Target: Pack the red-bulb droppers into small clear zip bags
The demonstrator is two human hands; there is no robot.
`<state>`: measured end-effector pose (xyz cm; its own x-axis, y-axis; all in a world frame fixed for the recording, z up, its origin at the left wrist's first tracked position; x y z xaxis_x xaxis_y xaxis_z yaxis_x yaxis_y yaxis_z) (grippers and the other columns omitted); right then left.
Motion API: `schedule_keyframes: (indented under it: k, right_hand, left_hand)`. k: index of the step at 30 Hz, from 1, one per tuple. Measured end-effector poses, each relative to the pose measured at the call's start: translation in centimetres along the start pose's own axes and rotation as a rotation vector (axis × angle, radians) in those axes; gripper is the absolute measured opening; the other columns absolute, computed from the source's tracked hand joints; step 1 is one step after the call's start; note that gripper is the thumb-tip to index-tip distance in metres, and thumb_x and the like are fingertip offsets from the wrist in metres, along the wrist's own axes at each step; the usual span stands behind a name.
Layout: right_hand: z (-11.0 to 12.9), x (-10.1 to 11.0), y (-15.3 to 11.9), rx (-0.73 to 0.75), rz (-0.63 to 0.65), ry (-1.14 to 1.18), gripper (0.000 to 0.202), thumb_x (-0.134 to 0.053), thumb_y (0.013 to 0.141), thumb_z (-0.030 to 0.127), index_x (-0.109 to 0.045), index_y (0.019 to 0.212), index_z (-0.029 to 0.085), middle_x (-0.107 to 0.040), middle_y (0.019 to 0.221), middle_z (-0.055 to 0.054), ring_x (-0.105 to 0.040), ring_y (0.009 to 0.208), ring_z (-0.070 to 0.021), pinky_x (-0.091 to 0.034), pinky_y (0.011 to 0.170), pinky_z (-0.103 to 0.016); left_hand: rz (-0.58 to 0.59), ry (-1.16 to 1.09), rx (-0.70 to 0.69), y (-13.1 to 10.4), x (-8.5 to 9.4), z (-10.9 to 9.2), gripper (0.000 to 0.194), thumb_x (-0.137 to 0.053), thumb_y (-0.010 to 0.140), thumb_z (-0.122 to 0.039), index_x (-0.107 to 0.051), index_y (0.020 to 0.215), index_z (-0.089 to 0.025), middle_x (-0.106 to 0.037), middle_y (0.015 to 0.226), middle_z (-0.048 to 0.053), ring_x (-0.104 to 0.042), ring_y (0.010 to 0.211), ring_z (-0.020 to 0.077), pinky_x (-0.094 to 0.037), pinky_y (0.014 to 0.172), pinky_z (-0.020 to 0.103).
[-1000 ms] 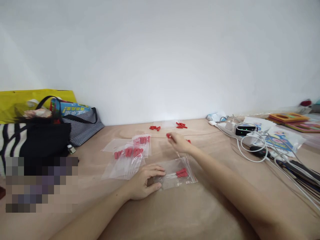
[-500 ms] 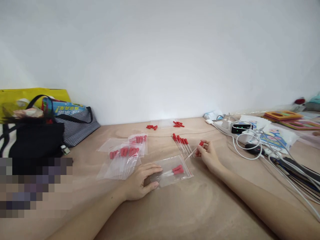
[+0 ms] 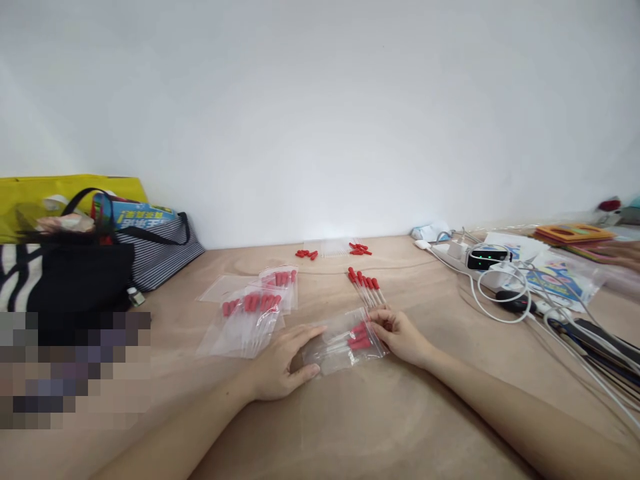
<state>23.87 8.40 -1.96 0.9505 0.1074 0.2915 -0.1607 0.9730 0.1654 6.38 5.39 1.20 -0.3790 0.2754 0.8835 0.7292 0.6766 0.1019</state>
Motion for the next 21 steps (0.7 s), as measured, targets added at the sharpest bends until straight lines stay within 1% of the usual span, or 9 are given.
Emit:
schedule_keyframes:
  k: [2, 4, 6, 8, 9, 12, 13, 16, 21]
  right_hand:
    - [1.0, -0.6, -0.1, 0.110, 0.088, -0.122, 0.021, -0.052, 0.075, 0.034, -0.064, 0.078, 0.017, -0.054, 0.095, -0.007, -0.054, 0.086, -0.0165, -0.044, 0.076, -0.030]
    - [1.4, -0.4, -0.1, 0.161, 0.122, -0.179, 0.020, -0.050, 0.076, 0.030, -0.065, 0.079, 0.018, -0.053, 0.100, -0.007, -0.053, 0.091, -0.0168, -0.042, 0.080, -0.030]
    - [0.7, 1.4, 0.5, 0.104, 0.019, -0.217, 0.019, -0.050, 0.075, 0.029, -0.064, 0.079, 0.017, -0.057, 0.092, -0.006, -0.055, 0.080, -0.0156, -0.045, 0.072, -0.029]
    - [-0.9, 4.2, 1.5, -0.031, -0.157, -0.274, 0.019, -0.051, 0.073, 0.030, -0.062, 0.079, 0.016, -0.058, 0.074, -0.003, -0.054, 0.062, -0.0135, -0.044, 0.058, -0.026]
    - [-1.8, 5.3, 2.1, -0.104, -0.209, -0.305, 0.020, -0.050, 0.073, 0.031, -0.061, 0.081, 0.015, -0.057, 0.065, -0.002, -0.052, 0.055, -0.0130, -0.042, 0.053, -0.025]
    - [-2.8, 8.0, 4.3, -0.174, -0.349, -0.415, 0.025, -0.057, 0.067, 0.029, -0.058, 0.087, 0.013, -0.061, 0.073, -0.005, -0.055, 0.060, -0.0137, -0.042, 0.055, -0.024]
    - [-3.1, 8.4, 5.1, -0.206, -0.366, -0.471, 0.028, -0.058, 0.066, 0.029, -0.057, 0.089, 0.012, -0.061, 0.074, -0.006, -0.056, 0.062, -0.0146, -0.042, 0.056, -0.025]
    - [-3.1, 8.5, 7.2, -0.240, -0.382, -0.531, 0.026, -0.060, 0.063, 0.023, -0.058, 0.086, 0.012, -0.062, 0.071, -0.009, -0.057, 0.064, -0.0181, -0.041, 0.055, -0.026]
    - [-2.2, 7.2, 9.3, -0.203, -0.329, -0.521, 0.009, -0.064, 0.059, 0.020, -0.061, 0.067, 0.017, -0.060, 0.056, -0.008, -0.058, 0.059, -0.0196, -0.039, 0.050, -0.025]
  left_hand:
    - [-0.006, -0.003, -0.009, 0.1, 0.1, -0.1, 0.051, -0.050, 0.078, -0.033, -0.034, 0.126, -0.026, -0.042, 0.128, 0.005, -0.039, 0.115, 0.0241, -0.032, 0.097, 0.042]
    - [-0.006, -0.008, -0.029, 0.2, 0.0, -0.2, 0.048, -0.050, 0.078, -0.032, -0.038, 0.124, -0.025, -0.044, 0.126, 0.005, -0.039, 0.116, 0.0237, -0.032, 0.097, 0.041]
    - [0.001, -0.011, -0.046, 0.2, -0.1, -0.3, 0.043, -0.050, 0.078, -0.030, -0.043, 0.120, -0.024, -0.045, 0.126, 0.005, -0.038, 0.116, 0.0230, -0.031, 0.098, 0.040]
    - [0.005, -0.019, -0.055, 0.2, -0.2, -0.2, 0.040, -0.050, 0.079, -0.029, -0.046, 0.117, -0.023, -0.044, 0.126, 0.005, -0.039, 0.117, 0.0224, -0.032, 0.098, 0.039]
    - [0.005, -0.024, -0.058, 0.2, -0.2, -0.2, 0.039, -0.050, 0.079, -0.029, -0.047, 0.117, -0.023, -0.044, 0.126, 0.006, -0.039, 0.116, 0.0222, -0.032, 0.098, 0.039]
    - [0.006, -0.032, -0.055, 0.1, -0.3, -0.1, 0.039, -0.050, 0.078, -0.029, -0.048, 0.117, -0.023, -0.044, 0.126, 0.006, -0.039, 0.116, 0.0221, -0.033, 0.097, 0.039]
    - [0.008, -0.031, -0.053, 0.1, -0.4, -0.1, 0.039, -0.050, 0.079, -0.029, -0.048, 0.117, -0.023, -0.044, 0.126, 0.007, -0.039, 0.116, 0.0221, -0.033, 0.097, 0.040]
    - [0.012, -0.027, -0.047, 0.1, -0.4, -0.1, 0.040, -0.050, 0.078, -0.029, -0.049, 0.117, -0.022, -0.044, 0.126, 0.007, -0.039, 0.117, 0.0226, -0.032, 0.098, 0.041]
    - [-0.001, -0.037, -0.061, 0.2, -0.2, -0.2, 0.040, -0.051, 0.078, -0.030, -0.049, 0.117, -0.023, -0.045, 0.126, 0.007, -0.039, 0.117, 0.0231, -0.033, 0.097, 0.042]
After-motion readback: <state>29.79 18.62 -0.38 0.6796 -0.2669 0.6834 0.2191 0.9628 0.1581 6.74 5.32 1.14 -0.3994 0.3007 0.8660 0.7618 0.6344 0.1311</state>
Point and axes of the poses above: each hand's wrist, its own y-axis towards the middle knuckle, its own x-axis out of the back of the hand, z = x × y, the point moved 9 cm from there along y, towards the middle knuckle
